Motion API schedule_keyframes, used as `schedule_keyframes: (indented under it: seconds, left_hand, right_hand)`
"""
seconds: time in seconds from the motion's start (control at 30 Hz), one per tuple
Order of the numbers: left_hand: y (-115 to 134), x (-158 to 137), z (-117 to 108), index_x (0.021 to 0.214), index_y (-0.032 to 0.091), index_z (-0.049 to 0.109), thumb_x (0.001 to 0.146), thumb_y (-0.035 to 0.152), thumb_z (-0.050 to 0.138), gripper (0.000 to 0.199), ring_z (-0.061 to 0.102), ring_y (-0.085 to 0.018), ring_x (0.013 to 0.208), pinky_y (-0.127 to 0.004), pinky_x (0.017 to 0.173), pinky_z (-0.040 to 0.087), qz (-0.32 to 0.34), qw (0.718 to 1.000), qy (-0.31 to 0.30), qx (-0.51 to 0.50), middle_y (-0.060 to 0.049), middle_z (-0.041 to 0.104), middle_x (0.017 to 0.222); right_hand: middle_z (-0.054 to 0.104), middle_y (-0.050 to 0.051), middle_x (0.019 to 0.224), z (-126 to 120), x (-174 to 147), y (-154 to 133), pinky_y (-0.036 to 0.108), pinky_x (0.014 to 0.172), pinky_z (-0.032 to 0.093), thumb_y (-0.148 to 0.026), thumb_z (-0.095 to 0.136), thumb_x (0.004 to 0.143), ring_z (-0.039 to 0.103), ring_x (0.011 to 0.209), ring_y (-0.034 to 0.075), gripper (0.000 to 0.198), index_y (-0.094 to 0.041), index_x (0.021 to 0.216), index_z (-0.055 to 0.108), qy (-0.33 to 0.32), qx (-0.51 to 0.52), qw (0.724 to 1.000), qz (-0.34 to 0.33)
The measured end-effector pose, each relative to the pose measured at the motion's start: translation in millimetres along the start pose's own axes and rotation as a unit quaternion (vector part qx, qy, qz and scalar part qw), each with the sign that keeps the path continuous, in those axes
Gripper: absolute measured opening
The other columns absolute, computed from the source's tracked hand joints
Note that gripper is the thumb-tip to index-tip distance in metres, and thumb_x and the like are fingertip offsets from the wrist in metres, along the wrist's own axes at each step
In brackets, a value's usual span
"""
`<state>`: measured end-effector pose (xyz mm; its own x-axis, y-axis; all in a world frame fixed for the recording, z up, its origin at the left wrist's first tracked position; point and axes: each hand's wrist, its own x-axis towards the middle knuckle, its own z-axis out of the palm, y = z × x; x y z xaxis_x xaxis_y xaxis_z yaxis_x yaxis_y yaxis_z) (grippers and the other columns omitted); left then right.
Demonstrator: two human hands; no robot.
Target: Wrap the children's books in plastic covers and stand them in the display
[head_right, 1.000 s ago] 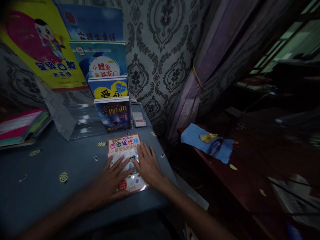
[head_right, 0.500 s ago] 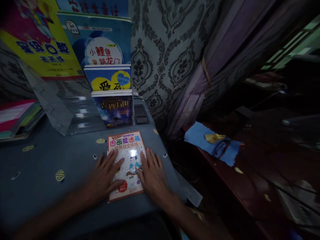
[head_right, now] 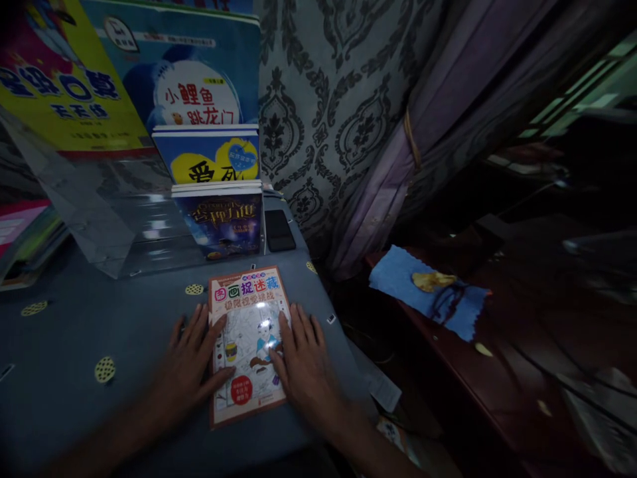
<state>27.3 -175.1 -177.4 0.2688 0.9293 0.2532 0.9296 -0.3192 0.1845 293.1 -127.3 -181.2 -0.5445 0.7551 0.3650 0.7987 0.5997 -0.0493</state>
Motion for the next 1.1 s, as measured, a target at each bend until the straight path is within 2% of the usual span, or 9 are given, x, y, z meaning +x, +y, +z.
schedule_keyframes:
  seconds: [0.17, 0.27, 0.33, 0.43, 0.53, 0.63, 0.8, 0.9, 1.1]
  left_hand:
    - [1.6, 0.2, -5.9, 0.156, 0.017, 0.037, 0.100, 0.048, 0.050, 0.066, 0.024, -0.041, 0.154, -0.068, 0.120, 0.024, 0.001, 0.998, 0.020, -0.052, -0.023, 0.030, 0.165]
    - [4.2, 0.6, -11.5, 0.153, 0.022, 0.042, 0.099, 0.044, 0.052, 0.059, 0.026, -0.038, 0.154, -0.066, 0.121, 0.026, -0.044, 0.990, 0.016, -0.131, -0.017, 0.032, 0.166]
    - [5.8, 1.2, -15.5, 0.151, 0.024, 0.046, 0.098, 0.045, 0.055, 0.057, 0.029, -0.037, 0.153, -0.063, 0.122, 0.028, -0.095, 0.972, 0.013, -0.214, -0.014, 0.035, 0.165]
    - [7.0, 3.3, -21.3, 0.151, 0.026, 0.047, 0.095, 0.047, 0.060, 0.061, 0.033, -0.035, 0.152, -0.057, 0.123, 0.030, -0.186, 0.909, 0.014, -0.373, -0.012, 0.039, 0.163]
    - [5.1, 6.9, -24.6, 0.153, 0.028, 0.042, 0.091, 0.047, 0.067, 0.070, 0.041, -0.033, 0.148, -0.049, 0.118, 0.042, -0.262, 0.803, 0.015, -0.535, -0.011, 0.039, 0.163]
    - [2.4, 12.2, -25.6, 0.154, 0.032, 0.038, 0.084, 0.047, 0.077, 0.081, 0.049, -0.033, 0.142, -0.042, 0.108, 0.053, -0.328, 0.703, 0.036, -0.630, -0.010, 0.038, 0.164]
    - [12.0, 23.0, -31.9, 0.147, 0.023, 0.051, 0.073, 0.049, 0.087, 0.086, 0.065, -0.036, 0.124, -0.044, 0.100, 0.058, -0.409, 0.573, -0.005, -0.711, -0.015, 0.069, 0.134]
    - [20.7, 26.0, -35.5, 0.141, 0.022, 0.058, 0.070, 0.050, 0.088, 0.082, 0.071, -0.036, 0.114, -0.045, 0.097, 0.059, -0.424, 0.529, -0.014, -0.735, -0.014, 0.076, 0.121]
    - [18.9, 25.0, -31.8, 0.144, 0.023, 0.056, 0.075, 0.048, 0.086, 0.079, 0.070, -0.033, 0.116, -0.045, 0.101, 0.056, -0.391, 0.500, -0.037, -0.772, -0.014, 0.073, 0.128]
  right_hand:
    - [0.046, 0.024, 0.155, -1.2, 1.2, -0.6, 0.056, 0.112, 0.041, -0.034, 0.040, 0.104, 0.042, 0.146, 0.035, 0.058, -0.011, 0.157, 0.030, 0.004, -0.013, 1.000, -0.002]
    - [0.049, 0.026, 0.153, -1.7, 2.6, -3.1, 0.056, 0.110, 0.043, -0.033, 0.039, 0.105, 0.044, 0.145, 0.036, 0.056, -0.008, 0.154, 0.033, 0.021, -0.015, 1.000, -0.006]
    - [0.050, 0.025, 0.152, -1.6, 3.4, -4.6, 0.056, 0.110, 0.044, -0.033, 0.038, 0.105, 0.043, 0.145, 0.035, 0.056, -0.008, 0.154, 0.033, 0.024, -0.012, 1.000, -0.001]
    - [0.050, 0.023, 0.153, -0.5, 3.2, -5.1, 0.058, 0.113, 0.041, -0.033, 0.038, 0.105, 0.041, 0.147, 0.034, 0.058, -0.011, 0.158, 0.027, 0.018, 0.002, 1.000, 0.012]
    - [0.046, 0.023, 0.156, 0.9, 1.4, -3.1, 0.058, 0.114, 0.041, -0.031, 0.040, 0.104, 0.039, 0.148, 0.034, 0.062, -0.013, 0.160, 0.022, 0.014, 0.014, 1.000, 0.014]
    - [0.045, 0.023, 0.157, 1.6, -0.3, -0.7, 0.057, 0.113, 0.044, -0.029, 0.043, 0.103, 0.040, 0.148, 0.034, 0.063, -0.012, 0.160, 0.023, 0.008, 0.017, 1.000, 0.009]
    - [0.043, 0.023, 0.159, 0.5, -2.0, -0.6, 0.056, 0.113, 0.045, -0.033, 0.048, 0.102, 0.039, 0.149, 0.035, 0.065, -0.012, 0.160, 0.027, -0.009, 0.033, 0.999, 0.000]
    - [0.039, 0.022, 0.161, -3.4, -1.3, -1.7, 0.053, 0.114, 0.046, -0.033, 0.050, 0.102, 0.037, 0.150, 0.033, 0.066, -0.014, 0.160, 0.026, -0.017, 0.050, 0.999, -0.005]
    - [0.044, 0.018, 0.159, -16.5, 4.6, -1.4, 0.053, 0.115, 0.045, -0.032, 0.052, 0.101, 0.039, 0.149, 0.033, 0.064, -0.015, 0.159, 0.033, -0.033, 0.083, 0.996, -0.008]
